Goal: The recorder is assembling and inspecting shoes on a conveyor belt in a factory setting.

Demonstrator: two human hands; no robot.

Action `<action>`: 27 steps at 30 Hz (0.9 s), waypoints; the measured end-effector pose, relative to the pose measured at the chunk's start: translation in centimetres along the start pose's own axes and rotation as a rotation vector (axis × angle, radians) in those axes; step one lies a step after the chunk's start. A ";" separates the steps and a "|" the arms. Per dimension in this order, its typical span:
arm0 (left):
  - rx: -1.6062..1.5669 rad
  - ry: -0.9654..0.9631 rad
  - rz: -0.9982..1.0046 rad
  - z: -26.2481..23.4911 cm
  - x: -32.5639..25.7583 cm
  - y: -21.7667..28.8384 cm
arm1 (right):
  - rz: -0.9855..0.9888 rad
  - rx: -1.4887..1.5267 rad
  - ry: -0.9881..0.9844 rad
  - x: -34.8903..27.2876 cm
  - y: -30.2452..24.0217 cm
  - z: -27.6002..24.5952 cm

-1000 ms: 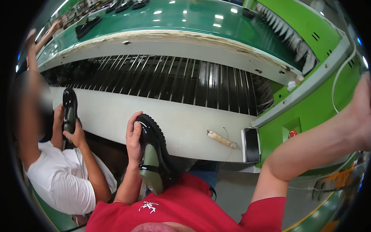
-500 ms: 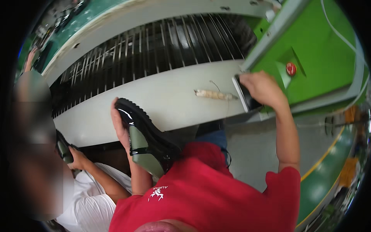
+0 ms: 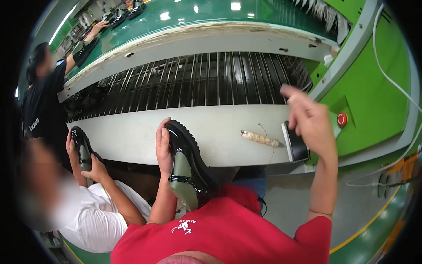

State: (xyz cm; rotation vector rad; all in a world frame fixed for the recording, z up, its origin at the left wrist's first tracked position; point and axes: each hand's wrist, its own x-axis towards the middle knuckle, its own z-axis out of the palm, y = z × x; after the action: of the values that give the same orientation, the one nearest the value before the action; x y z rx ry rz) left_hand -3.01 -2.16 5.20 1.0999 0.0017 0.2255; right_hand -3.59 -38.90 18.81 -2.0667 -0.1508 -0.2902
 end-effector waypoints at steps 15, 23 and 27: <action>-0.182 0.276 0.012 1.8 0.9 -0.3 | -0.725 -0.112 -0.524 -3.3 -0.4 12.6; -0.212 0.124 -0.147 3.4 -0.8 -4.2 | -0.902 0.010 0.000 -1.6 0.8 11.2; 0.147 -0.123 -0.033 1.2 -1.9 -5.0 | -0.711 -0.037 -0.181 1.9 -3.0 6.8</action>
State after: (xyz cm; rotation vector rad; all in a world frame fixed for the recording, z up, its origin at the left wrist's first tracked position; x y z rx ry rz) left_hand -3.87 -5.73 1.14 1.2583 -0.0744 0.1287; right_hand -1.47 -31.51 18.70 -2.0091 -1.0036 -0.5335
